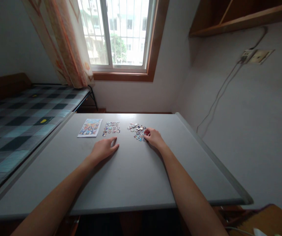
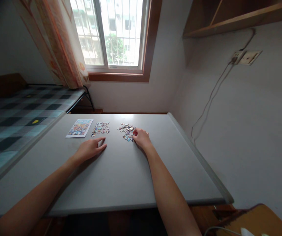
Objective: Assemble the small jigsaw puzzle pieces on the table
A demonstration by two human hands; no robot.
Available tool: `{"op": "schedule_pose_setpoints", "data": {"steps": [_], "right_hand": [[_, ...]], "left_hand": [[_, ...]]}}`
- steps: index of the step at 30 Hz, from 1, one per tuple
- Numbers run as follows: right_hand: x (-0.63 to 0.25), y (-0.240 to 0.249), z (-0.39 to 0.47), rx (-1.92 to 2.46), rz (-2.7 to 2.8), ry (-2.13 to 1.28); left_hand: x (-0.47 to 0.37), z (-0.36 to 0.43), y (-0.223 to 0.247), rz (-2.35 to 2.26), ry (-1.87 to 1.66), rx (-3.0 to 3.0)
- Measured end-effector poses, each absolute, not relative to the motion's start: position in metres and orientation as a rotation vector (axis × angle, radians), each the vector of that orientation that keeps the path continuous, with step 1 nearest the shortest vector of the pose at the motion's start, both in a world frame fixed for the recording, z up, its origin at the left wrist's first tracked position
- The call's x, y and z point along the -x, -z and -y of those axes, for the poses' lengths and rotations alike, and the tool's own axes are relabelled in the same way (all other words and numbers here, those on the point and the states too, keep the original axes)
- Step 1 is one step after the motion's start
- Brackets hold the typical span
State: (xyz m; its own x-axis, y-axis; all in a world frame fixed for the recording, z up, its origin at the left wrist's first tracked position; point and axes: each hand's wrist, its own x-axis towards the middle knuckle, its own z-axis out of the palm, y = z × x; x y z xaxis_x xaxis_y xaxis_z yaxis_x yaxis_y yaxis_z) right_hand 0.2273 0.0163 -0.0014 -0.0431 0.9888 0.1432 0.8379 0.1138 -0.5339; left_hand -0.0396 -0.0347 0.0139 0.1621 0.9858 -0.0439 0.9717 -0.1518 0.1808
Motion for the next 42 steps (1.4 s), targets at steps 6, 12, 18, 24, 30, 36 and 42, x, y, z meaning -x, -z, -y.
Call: {"op": "schedule_pose_setpoints", "data": {"steps": [6, 12, 18, 24, 30, 36, 42], "right_hand": [[-0.2268, 0.0000, -0.0154, 1.769, 1.928, -0.422], [-0.2272, 0.0008, -0.0158, 1.761, 1.924, -0.437], [-0.2279, 0.0033, -0.0183, 1.667, 1.871, -0.519], [-0.2280, -0.0021, -0.0195, 1.572, 1.634, -0.495], [-0.2288, -0.0016, -0.0211, 1.572, 1.601, -0.412], [-0.2286, 0.0009, -0.0226, 1.561, 1.629, -0.344], [-0.2285, -0.0004, -0.0224, 1.547, 1.586, -0.336]], "left_hand": [[0.0395, 0.0341, -0.0131, -1.933, -0.111, -2.265], [0.0411, 0.0336, -0.0114, -1.924, -0.128, -2.287], [0.0421, 0.0331, -0.0101, -1.918, -0.135, -2.306], [0.0411, 0.0337, -0.0111, -1.924, -0.123, -2.292], [0.0404, 0.0334, -0.0116, -1.930, -0.113, -2.281], [0.0400, 0.0331, -0.0113, -1.924, -0.121, -2.293], [0.0401, 0.0335, -0.0112, -1.929, -0.119, -2.296]]}}
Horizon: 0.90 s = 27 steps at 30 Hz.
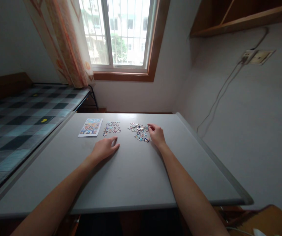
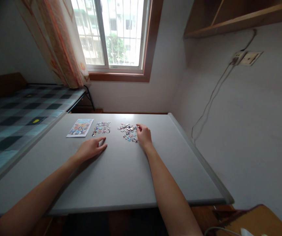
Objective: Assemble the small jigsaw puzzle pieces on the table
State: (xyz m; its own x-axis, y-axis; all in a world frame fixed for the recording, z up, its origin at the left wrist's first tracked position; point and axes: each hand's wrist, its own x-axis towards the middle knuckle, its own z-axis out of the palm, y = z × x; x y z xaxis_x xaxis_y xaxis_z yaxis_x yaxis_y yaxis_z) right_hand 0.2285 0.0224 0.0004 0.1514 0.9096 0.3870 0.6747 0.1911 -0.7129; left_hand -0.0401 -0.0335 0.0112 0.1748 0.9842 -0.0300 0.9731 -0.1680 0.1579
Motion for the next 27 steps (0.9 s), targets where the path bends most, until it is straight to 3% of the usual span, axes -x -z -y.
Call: {"op": "schedule_pose_setpoints", "data": {"steps": [27], "right_hand": [[-0.2295, 0.0018, -0.0230, 1.583, 1.593, -0.315]], "left_hand": [[0.0423, 0.0323, -0.0079, -1.911, -0.145, -2.315]]}}
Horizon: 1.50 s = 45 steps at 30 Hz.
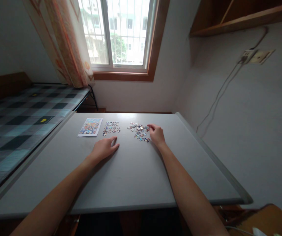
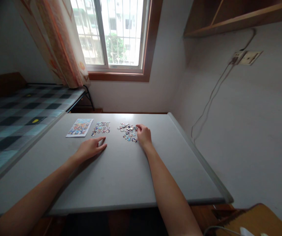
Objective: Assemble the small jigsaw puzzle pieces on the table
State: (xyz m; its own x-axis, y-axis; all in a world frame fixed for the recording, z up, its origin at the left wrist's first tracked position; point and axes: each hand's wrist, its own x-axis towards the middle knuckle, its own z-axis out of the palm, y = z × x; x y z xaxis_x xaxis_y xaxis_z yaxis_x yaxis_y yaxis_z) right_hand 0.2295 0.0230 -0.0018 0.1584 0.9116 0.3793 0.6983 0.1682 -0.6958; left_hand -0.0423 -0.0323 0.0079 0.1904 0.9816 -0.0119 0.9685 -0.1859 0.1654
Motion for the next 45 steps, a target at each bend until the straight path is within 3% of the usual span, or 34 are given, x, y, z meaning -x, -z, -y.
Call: {"op": "schedule_pose_setpoints", "data": {"steps": [45], "right_hand": [[-0.2297, 0.0096, -0.0234, 1.679, 1.739, -0.427]], "left_hand": [[0.0407, 0.0337, -0.0127, -1.920, -0.120, -2.287]]}}
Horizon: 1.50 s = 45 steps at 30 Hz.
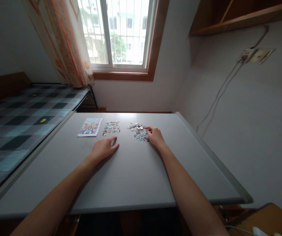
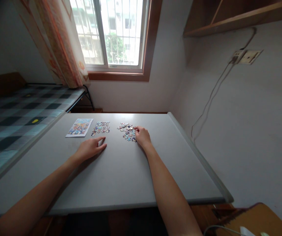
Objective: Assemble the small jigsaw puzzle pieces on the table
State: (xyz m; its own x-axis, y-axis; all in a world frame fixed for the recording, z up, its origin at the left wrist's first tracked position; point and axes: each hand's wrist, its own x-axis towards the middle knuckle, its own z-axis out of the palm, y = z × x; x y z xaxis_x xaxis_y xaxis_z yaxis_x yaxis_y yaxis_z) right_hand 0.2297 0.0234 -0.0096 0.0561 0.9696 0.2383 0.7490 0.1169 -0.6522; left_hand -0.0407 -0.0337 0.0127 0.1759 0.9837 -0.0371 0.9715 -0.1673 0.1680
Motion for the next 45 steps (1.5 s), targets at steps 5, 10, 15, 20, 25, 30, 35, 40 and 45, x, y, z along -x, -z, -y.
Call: {"op": "schedule_pose_setpoints", "data": {"steps": [5, 10, 15, 20, 25, 30, 35, 40, 45], "right_hand": [[-0.2297, 0.0103, -0.0242, 1.676, 1.759, -0.419], [-0.2302, 0.0111, -0.0252, 1.684, 1.764, -0.418], [-0.2296, 0.0091, -0.0239, 1.690, 1.770, -0.402], [-0.2291, 0.0082, -0.0233, 1.703, 1.776, -0.405], [-0.2275, 0.0054, -0.0206, 1.715, 1.779, -0.425], [-0.2266, 0.0029, -0.0185, 1.740, 1.777, -0.438], [-0.2277, 0.0064, -0.0220, 1.757, 1.799, -0.404], [-0.2282, 0.0084, -0.0237, 1.750, 1.805, -0.415], [-0.2286, 0.0085, -0.0234, 1.754, 1.812, -0.409]], "left_hand": [[0.0402, 0.0340, -0.0127, -1.928, -0.116, -2.281], [0.0401, 0.0342, -0.0126, -1.927, -0.121, -2.276], [0.0411, 0.0332, -0.0108, -1.923, -0.126, -2.283], [0.0424, 0.0327, -0.0093, -1.923, -0.128, -2.294], [0.0428, 0.0330, -0.0097, -1.915, -0.124, -2.309], [0.0425, 0.0331, -0.0102, -1.909, -0.124, -2.299], [0.0424, 0.0321, -0.0086, -1.916, -0.121, -2.302], [0.0421, 0.0324, -0.0095, -1.916, -0.133, -2.297], [0.0412, 0.0338, -0.0117, -1.924, -0.127, -2.289]]}}
